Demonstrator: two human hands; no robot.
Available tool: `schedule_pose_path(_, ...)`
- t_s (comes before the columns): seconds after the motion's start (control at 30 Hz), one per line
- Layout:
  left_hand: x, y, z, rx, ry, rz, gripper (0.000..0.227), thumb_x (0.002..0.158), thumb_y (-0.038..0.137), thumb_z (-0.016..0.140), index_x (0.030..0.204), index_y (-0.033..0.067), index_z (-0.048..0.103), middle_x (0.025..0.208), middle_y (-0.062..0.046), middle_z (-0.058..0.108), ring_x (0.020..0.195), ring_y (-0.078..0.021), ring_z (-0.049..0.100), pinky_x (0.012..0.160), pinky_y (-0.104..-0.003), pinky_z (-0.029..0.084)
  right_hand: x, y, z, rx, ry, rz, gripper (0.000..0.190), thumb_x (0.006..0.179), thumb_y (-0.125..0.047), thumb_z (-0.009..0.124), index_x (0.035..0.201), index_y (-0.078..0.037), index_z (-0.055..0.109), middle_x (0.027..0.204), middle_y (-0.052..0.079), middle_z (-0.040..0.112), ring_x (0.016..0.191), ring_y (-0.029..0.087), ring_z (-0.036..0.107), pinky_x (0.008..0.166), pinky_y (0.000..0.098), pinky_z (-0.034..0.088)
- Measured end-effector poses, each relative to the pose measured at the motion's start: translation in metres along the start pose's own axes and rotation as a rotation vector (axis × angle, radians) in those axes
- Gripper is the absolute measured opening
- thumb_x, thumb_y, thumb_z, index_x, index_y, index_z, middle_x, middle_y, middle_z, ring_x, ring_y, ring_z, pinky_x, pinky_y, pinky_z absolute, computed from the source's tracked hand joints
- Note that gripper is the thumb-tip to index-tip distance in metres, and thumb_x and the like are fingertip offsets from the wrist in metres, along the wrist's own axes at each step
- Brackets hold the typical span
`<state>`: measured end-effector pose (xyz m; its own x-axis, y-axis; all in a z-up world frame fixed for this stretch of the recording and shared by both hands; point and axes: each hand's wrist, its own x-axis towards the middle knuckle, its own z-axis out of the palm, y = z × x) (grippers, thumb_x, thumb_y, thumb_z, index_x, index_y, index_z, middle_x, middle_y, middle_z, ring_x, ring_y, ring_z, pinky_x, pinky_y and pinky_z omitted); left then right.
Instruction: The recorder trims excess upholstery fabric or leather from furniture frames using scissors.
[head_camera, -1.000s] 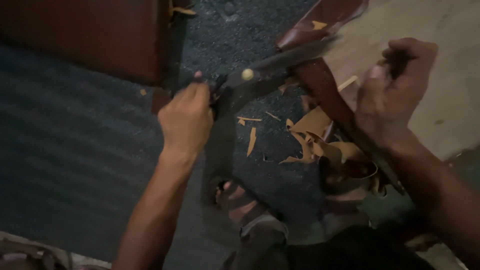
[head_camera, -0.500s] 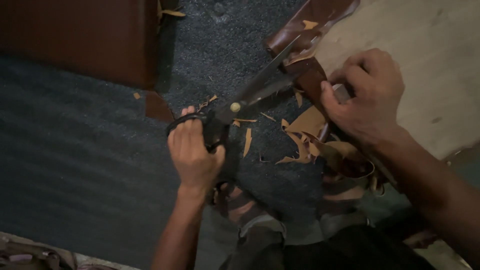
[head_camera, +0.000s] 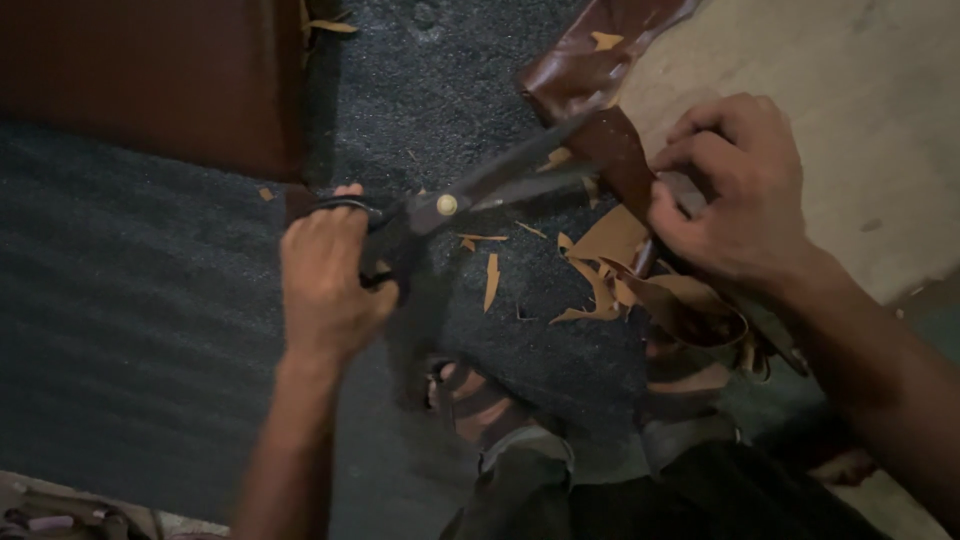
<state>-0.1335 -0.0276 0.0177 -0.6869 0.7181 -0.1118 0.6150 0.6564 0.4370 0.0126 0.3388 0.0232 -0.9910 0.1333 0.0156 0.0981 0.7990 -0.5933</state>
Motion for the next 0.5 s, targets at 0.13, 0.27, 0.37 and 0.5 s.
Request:
schedule_pose_path(0.13, 0.013, -0.01, -0.027, 0.08, 0.015, 0.142, 0.053, 0.069, 0.001, 0.081, 0.119, -0.0064, 0.065, 0.131, -0.022, 0.065, 0.129, -0.0351, 0.061, 0.112, -0.051, 0.044, 0.0, 0.0, 0.001, -0.02, -0.006, -0.017, 0.023, 0.075, -0.004, 0.078, 0.096, -0.006, 0.071, 0.114, 0.01, 0.061, 0.11, 0.03, 0.058, 0.094, 0.0422, 0.047)
schedule_pose_path(0.27, 0.043, -0.011, -0.045, 0.077, -0.002, 0.279, 0.055, 0.063, -0.004, 0.078, 0.117, -0.003, 0.066, 0.134, -0.018, 0.067, 0.132, -0.0319, 0.061, 0.113, -0.046, 0.043, 0.004, -0.004, -0.002, -0.032, 0.027, -0.061, 0.02, 0.079, 0.001, 0.077, 0.098, -0.003, 0.074, 0.119, 0.01, 0.06, 0.103, 0.029, 0.061, 0.082, 0.038, 0.052)
schedule_pose_path(0.37, 0.067, -0.013, -0.042, 0.063, -0.031, 0.39, 0.059, 0.06, -0.002, 0.077, 0.118, -0.0029, 0.067, 0.132, -0.017, 0.068, 0.127, -0.033, 0.061, 0.111, -0.045, 0.043, -0.006, 0.003, 0.001, 0.016, 0.062, -0.084, 0.011, 0.091, 0.0, 0.075, 0.101, -0.002, 0.072, 0.124, 0.016, 0.056, 0.097, 0.024, 0.062, 0.079, 0.0342, 0.053)
schedule_pose_path(0.5, 0.083, -0.032, -0.029, 0.134, -0.017, 0.408, 0.053, 0.071, -0.006, 0.077, 0.123, 0.0011, 0.067, 0.132, -0.012, 0.068, 0.132, -0.0276, 0.061, 0.117, -0.042, 0.043, -0.021, 0.014, 0.006, 0.023, 0.143, -0.09, 0.017, 0.092, 0.011, 0.064, 0.099, -0.003, 0.072, 0.126, 0.017, 0.052, 0.09, 0.022, 0.062, 0.079, 0.0319, 0.055)
